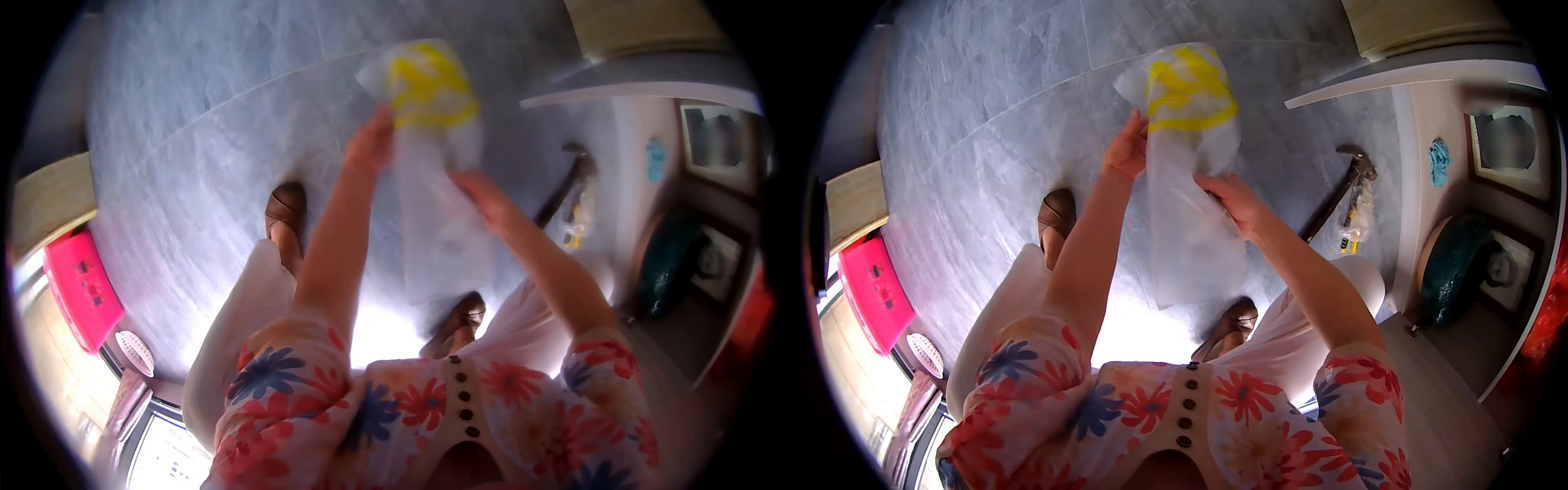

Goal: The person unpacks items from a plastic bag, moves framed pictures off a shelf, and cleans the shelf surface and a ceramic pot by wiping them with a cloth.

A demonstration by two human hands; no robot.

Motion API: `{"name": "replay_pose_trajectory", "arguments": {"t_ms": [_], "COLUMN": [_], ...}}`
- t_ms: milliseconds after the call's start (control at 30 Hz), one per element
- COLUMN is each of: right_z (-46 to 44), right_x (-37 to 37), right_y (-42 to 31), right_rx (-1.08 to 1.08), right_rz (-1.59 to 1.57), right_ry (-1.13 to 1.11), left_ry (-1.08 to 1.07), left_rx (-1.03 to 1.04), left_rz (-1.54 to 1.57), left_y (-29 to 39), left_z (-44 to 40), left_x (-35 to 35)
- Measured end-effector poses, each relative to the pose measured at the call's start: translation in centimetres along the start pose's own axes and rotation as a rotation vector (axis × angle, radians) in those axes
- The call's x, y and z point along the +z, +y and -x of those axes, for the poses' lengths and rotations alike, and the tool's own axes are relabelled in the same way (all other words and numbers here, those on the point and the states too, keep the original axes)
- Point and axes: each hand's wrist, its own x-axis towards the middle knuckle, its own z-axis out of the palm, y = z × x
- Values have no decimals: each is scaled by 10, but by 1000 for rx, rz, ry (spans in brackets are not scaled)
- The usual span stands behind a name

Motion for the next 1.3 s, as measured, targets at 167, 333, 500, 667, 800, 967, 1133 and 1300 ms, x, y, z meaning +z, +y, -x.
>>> {"name": "replay_pose_trajectory", "arguments": {"t_ms": [167,333,500,667,800,967,1133,1300], "right_z": [30,44,48,41,31,35,33,25], "right_x": [5,4,8,24,18,23,18,11], "right_y": [-4,1,8,7,20,14,2,-9], "right_rx": [-9,10,-34,57,36,-2,-61,-181], "right_rz": [122,225,296,358,283,364,364,321], "right_ry": [57,80,15,46,-14,-27,-2,82], "left_ry": [174,295,304,85,21,44,255,494], "left_rx": [264,337,459,459,484,561,515,413], "left_rz": [-467,19,-639,-780,-845,-941,-867,-640], "left_y": [-3,36,44,37,39,42,67,79], "left_z": [-31,-54,-61,-72,-75,-75,-70,-11], "left_x": [-16,-18,-14,6,19,22,9,25]}}
